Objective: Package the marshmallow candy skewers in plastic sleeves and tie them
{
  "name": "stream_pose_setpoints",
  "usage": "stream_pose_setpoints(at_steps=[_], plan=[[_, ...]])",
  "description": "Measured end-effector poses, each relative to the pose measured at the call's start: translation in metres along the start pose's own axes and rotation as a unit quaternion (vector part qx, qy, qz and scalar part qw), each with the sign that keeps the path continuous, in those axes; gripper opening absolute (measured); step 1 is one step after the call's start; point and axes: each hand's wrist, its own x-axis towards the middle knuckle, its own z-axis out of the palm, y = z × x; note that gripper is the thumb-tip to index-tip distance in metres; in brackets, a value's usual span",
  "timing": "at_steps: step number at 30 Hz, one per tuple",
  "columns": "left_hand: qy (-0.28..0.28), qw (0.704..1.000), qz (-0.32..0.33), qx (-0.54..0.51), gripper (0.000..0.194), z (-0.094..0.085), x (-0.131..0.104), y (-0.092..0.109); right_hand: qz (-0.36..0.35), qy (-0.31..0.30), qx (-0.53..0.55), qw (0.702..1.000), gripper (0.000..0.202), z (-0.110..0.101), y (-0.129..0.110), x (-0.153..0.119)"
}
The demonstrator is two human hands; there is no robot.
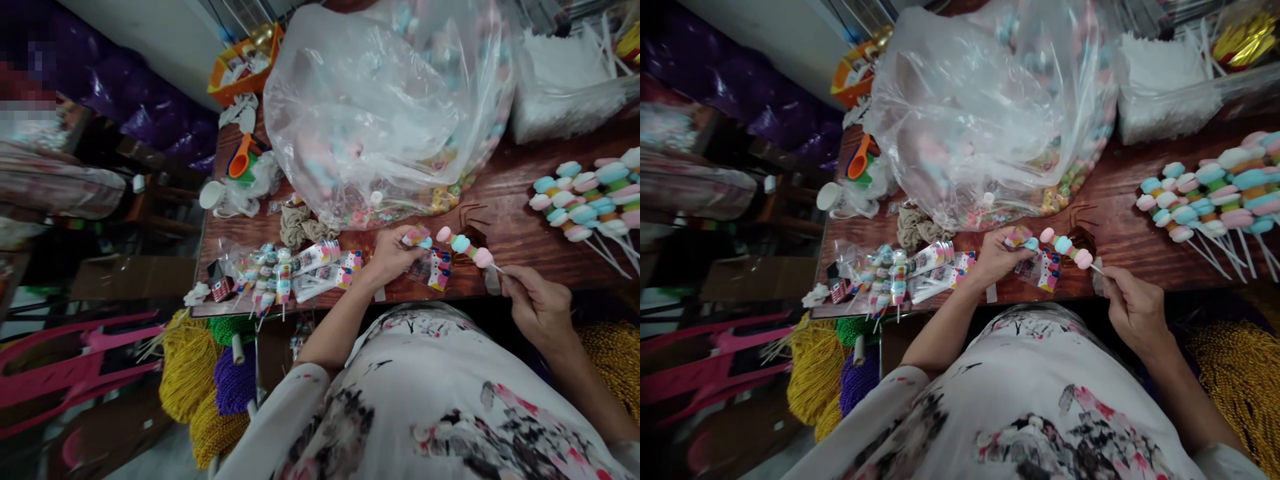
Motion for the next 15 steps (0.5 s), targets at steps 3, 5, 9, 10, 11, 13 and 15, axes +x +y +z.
stream_pose_setpoints(at_steps=[3,5,9,10,11,13,15], plan=[[-0.004,0.992,-0.033,-0.125,0.027,0.002,-0.008,0.009,-0.079,-0.014,-0.040,0.996,0.024,-0.004,0.003,0.003],[0.012,0.987,-0.038,-0.154,0.025,0.002,-0.011,0.013,-0.119,-0.005,-0.059,0.991,0.029,-0.009,0.003,0.005],[0.035,0.991,-0.022,-0.130,0.012,0.000,-0.015,0.015,-0.179,0.029,-0.086,0.980,0.035,-0.018,-0.002,0.006],[0.034,0.993,-0.011,-0.109,0.013,0.000,-0.016,0.015,-0.197,0.023,-0.101,0.975,0.037,-0.019,-0.004,0.007],[0.032,0.996,0.001,-0.085,0.016,-0.001,-0.017,0.015,-0.214,0.010,-0.121,0.969,0.038,-0.020,-0.006,0.008],[0.031,0.998,0.024,-0.041,0.022,-0.003,-0.020,0.019,-0.238,-0.020,-0.161,0.958,0.040,-0.021,-0.010,0.010],[0.032,0.999,0.032,-0.027,0.020,-0.006,-0.024,0.025,-0.244,-0.037,-0.185,0.951,0.041,-0.022,-0.014,0.012]])
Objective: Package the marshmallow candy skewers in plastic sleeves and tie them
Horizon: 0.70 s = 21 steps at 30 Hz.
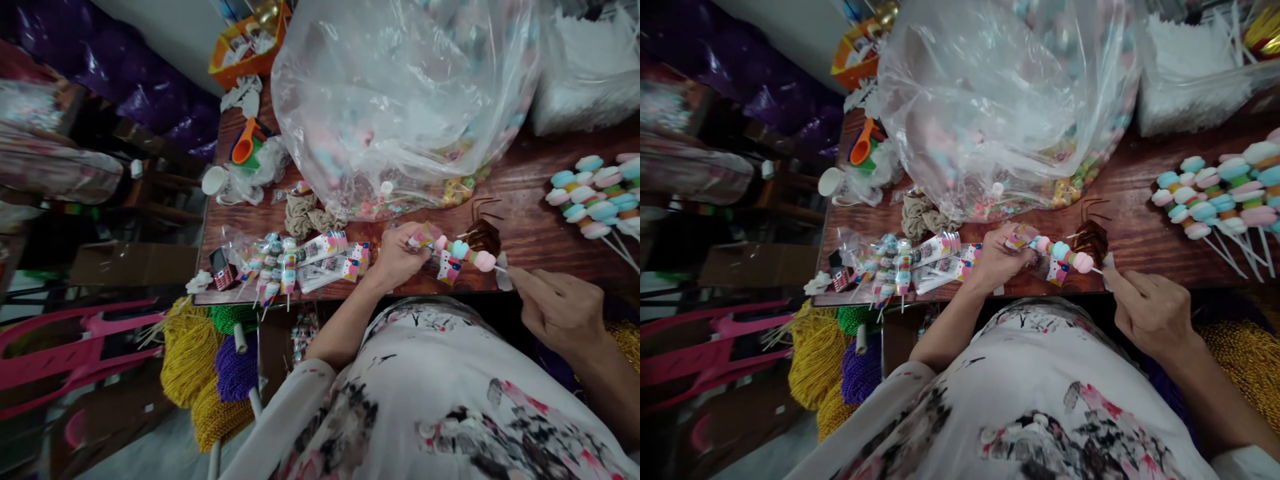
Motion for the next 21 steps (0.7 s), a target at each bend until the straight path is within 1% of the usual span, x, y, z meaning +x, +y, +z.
stream_pose_setpoints(at_steps=[2,5,8,12,14,18,21], plan=[[-0.003,0.999,-0.023,-0.039,0.016,-0.003,-0.003,0.005,-0.004,-0.004,-0.009,1.000,0.042,-0.002,-0.001,0.003],[-0.019,0.984,-0.095,-0.150,0.024,-0.006,-0.007,0.007,-0.011,-0.004,-0.011,1.000,0.043,-0.003,-0.002,0.004],[-0.012,0.962,-0.126,-0.242,0.028,-0.005,-0.009,0.002,-0.009,0.006,0.006,1.000,0.043,0.002,-0.006,0.003],[0.015,0.942,-0.164,-0.291,0.029,-0.001,-0.009,-0.007,0.009,0.043,0.071,0.997,0.041,0.012,-0.014,-0.001],[0.032,0.941,-0.153,-0.300,0.027,0.003,-0.008,-0.011,0.018,0.052,0.086,0.995,0.039,0.016,-0.018,-0.003],[0.066,0.946,-0.088,-0.306,0.019,0.014,-0.012,-0.019,0.035,0.065,0.062,0.995,0.036,0.021,-0.025,-0.003],[0.085,0.950,-0.062,-0.292,0.021,0.022,-0.018,-0.023,0.062,0.051,0.045,0.996,0.033,0.026,-0.033,-0.001]])
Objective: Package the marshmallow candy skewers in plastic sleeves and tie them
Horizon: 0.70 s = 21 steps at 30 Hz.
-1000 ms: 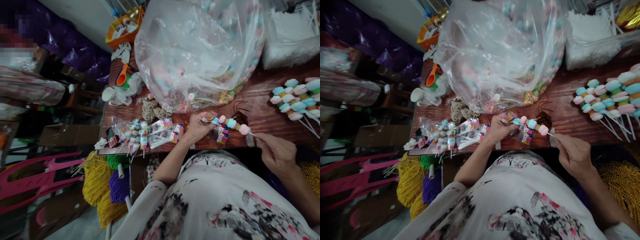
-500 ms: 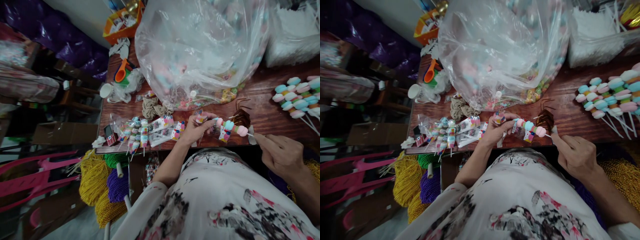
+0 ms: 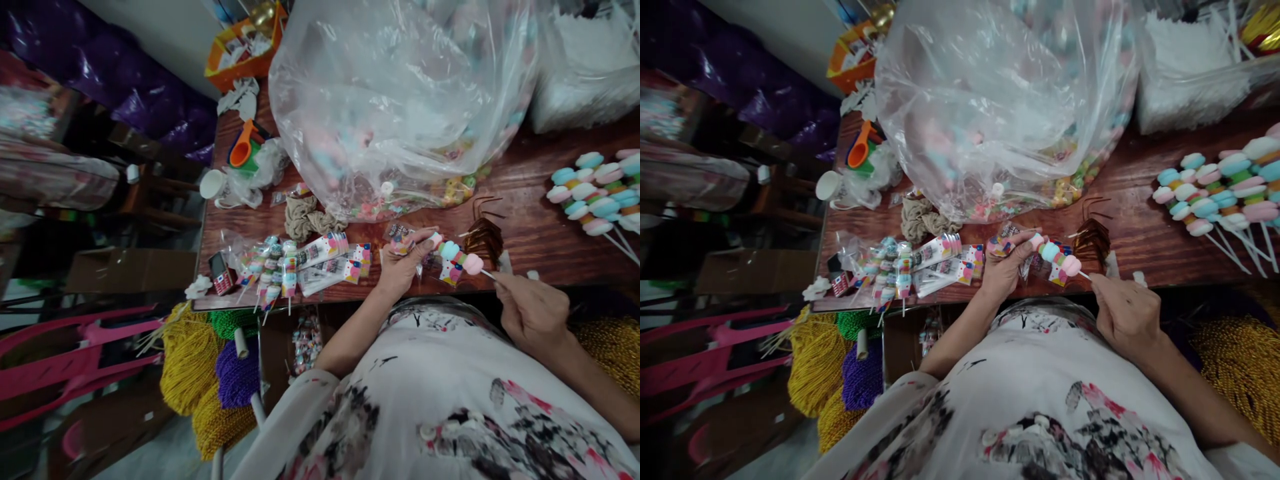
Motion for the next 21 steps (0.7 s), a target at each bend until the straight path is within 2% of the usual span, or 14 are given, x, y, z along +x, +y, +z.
stream_pose_setpoints(at_steps=[6,9,11,13,15,16,17,18,20,21], plan=[[0.011,0.983,0.138,0.119,0.020,0.002,-0.005,0.002,0.061,-0.055,0.008,0.997,0.031,0.023,-0.016,-0.002],[0.017,0.968,0.196,0.157,0.018,0.004,-0.005,0.006,0.156,-0.061,0.118,0.979,0.022,0.030,-0.023,0.003],[0.015,0.958,0.226,0.175,0.020,0.004,-0.005,0.008,0.259,-0.073,0.259,0.928,0.021,0.031,-0.028,0.009],[0.014,0.952,0.246,0.183,0.021,0.004,-0.006,0.011,0.360,-0.100,0.409,0.833,0.025,0.033,-0.034,0.014],[0.011,0.950,0.250,0.184,0.021,0.004,-0.007,0.014,0.413,-0.129,0.514,0.740,0.032,0.036,-0.039,0.017],[0.004,0.952,0.245,0.184,0.021,0.003,-0.008,0.015,0.420,-0.132,0.533,0.722,0.034,0.039,-0.040,0.017],[-0.005,0.954,0.236,0.183,0.021,0.002,-0.009,0.016,0.412,-0.121,0.527,0.733,0.033,0.041,-0.041,0.016],[-0.014,0.957,0.223,0.183,0.022,0.002,-0.010,0.016,0.389,-0.095,0.497,0.770,0.030,0.044,-0.042,0.015],[-0.015,0.966,0.188,0.174,0.022,0.002,-0.010,0.016,0.306,-0.022,0.383,0.871,0.021,0.048,-0.041,0.012],[-0.007,0.972,0.170,0.164,0.022,0.002,-0.010,0.015,0.258,0.009,0.325,0.910,0.018,0.049,-0.039,0.011]])
